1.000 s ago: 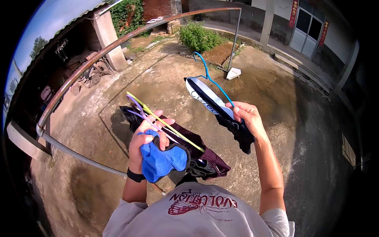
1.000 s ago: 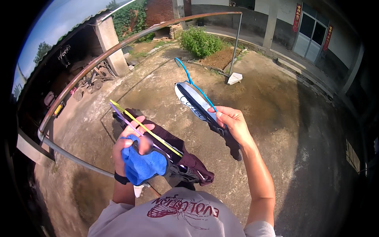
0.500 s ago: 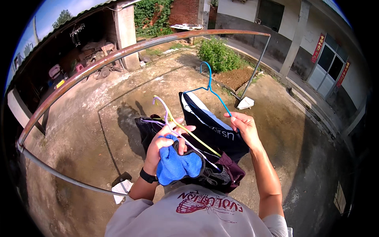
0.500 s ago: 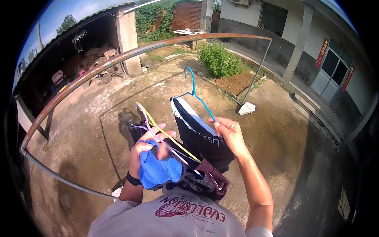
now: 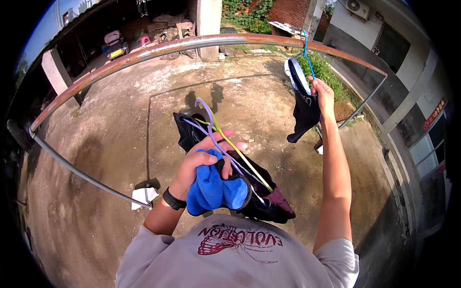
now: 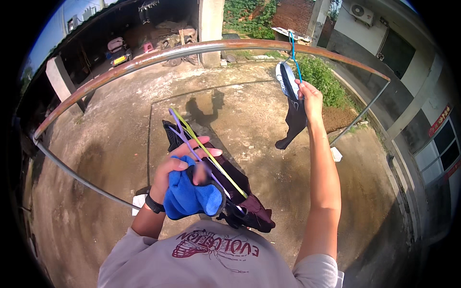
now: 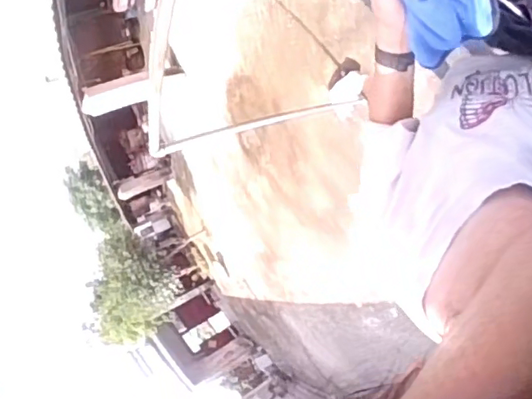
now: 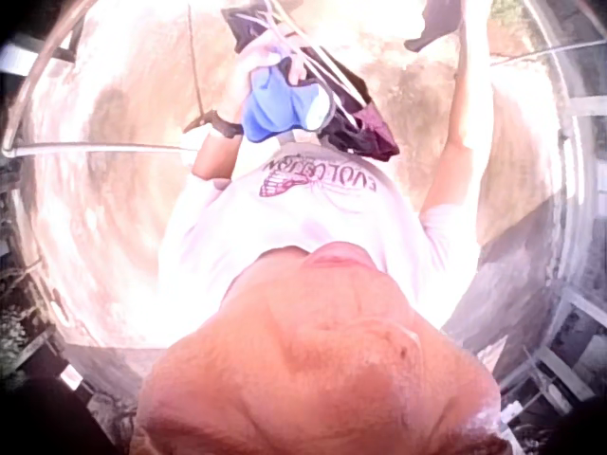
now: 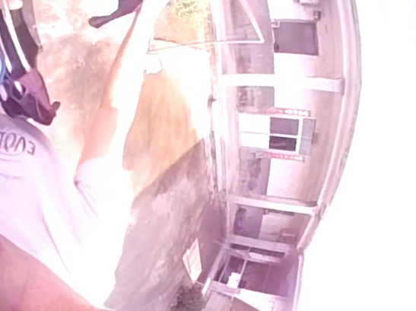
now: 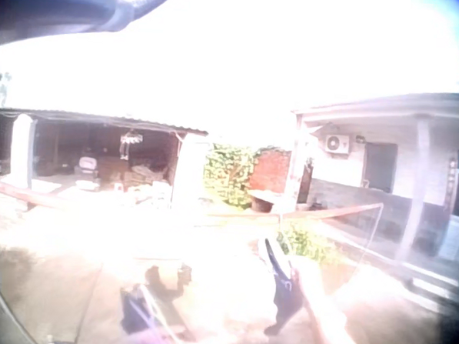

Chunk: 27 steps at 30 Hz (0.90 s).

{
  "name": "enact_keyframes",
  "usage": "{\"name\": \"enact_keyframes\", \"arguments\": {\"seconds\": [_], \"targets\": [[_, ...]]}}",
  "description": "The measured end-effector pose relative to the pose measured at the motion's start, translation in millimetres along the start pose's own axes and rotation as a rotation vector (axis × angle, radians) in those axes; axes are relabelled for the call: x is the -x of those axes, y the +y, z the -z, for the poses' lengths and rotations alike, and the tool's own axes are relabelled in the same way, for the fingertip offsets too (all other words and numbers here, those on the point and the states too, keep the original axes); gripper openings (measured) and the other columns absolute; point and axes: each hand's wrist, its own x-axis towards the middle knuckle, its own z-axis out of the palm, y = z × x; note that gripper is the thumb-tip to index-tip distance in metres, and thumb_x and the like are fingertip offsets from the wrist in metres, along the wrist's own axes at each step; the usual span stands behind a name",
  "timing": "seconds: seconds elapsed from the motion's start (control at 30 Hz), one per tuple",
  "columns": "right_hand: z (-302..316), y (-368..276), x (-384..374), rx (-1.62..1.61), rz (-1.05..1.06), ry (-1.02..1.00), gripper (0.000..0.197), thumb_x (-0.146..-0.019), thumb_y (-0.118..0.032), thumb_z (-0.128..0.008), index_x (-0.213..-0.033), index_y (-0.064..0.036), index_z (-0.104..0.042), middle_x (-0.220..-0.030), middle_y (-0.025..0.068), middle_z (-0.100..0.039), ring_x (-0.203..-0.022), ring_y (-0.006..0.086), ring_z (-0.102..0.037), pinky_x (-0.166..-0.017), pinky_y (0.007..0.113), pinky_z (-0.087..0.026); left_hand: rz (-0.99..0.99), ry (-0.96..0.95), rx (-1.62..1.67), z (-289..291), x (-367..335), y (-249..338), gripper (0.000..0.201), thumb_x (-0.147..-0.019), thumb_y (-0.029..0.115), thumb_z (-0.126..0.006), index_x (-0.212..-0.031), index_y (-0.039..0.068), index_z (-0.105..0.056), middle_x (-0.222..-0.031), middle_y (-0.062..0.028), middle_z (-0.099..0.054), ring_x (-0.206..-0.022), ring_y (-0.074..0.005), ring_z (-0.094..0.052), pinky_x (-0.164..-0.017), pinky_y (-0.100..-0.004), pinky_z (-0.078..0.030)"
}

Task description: The person wipes two metal steamer plates with a blue cloth, then gathers several hangers with damp clothes from an indoor drying area and hangs them one by one on an outdoor metal rack.

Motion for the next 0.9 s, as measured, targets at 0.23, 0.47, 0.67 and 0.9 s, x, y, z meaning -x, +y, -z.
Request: {"name": "enact_keyframes", "arguments": {"seconds": [0.23,0.47,0.67,0.9], "targets": [[6,59,-11,-0.129,-0.08,-0.114,0.022,-0.091,-0.011,-0.053,-0.107,-0.0009,-0.066,-0.062,-0.0055,-0.049,-0.055,0.0033,-0.041,-0.052,0.018,-0.03,-0.074,0.17,-0.113,-32,-34,-9,0.075,-0.068,0.022,-0.052,-0.136,-0.005,-0.033,-0.127,-0.0284,-0.049,-0.059,-0.0163,-0.054,-0.066,-0.0286,-0.046],[17,33,14,0.92,0.638,0.16,0.029,-0.088,-0.01,-0.054,-0.115,0.0002,-0.06,-0.097,0.0139,-0.06,-0.082,0.0222,-0.06,-0.074,0.031,-0.047,-0.096,0.253,-0.13,-46,-57,-21,0.074,-0.067,0.02,-0.051,-0.135,-0.006,-0.034,-0.126,-0.0279,-0.049,-0.062,-0.0169,-0.055,-0.068,-0.0296,-0.047],[-47,-38,111,-0.003,-0.124,-0.955,0.027,-0.091,-0.017,-0.054,-0.105,0.0048,-0.062,-0.087,0.0081,-0.063,-0.082,0.0142,-0.059,-0.074,0.025,-0.045,-0.169,0.298,-0.19,-55,-56,-33,0.068,-0.07,0.016,-0.046,-0.132,-0.008,-0.035,-0.126,-0.0302,-0.048,-0.061,-0.0156,-0.052,-0.07,-0.0293,-0.048],[-98,-26,129,-0.459,-0.351,-1.131,0.022,-0.095,-0.013,-0.045,-0.102,0.0034,-0.059,-0.068,-0.0012,-0.047,-0.055,0.0056,-0.042,-0.051,0.02,-0.036,-0.184,0.409,-0.267,-43,-28,-22,0.063,-0.073,0.018,-0.052,-0.129,-0.008,-0.04,-0.113,-0.0302,-0.056,-0.066,-0.0171,-0.056,-0.074,-0.0316,-0.048]]}}
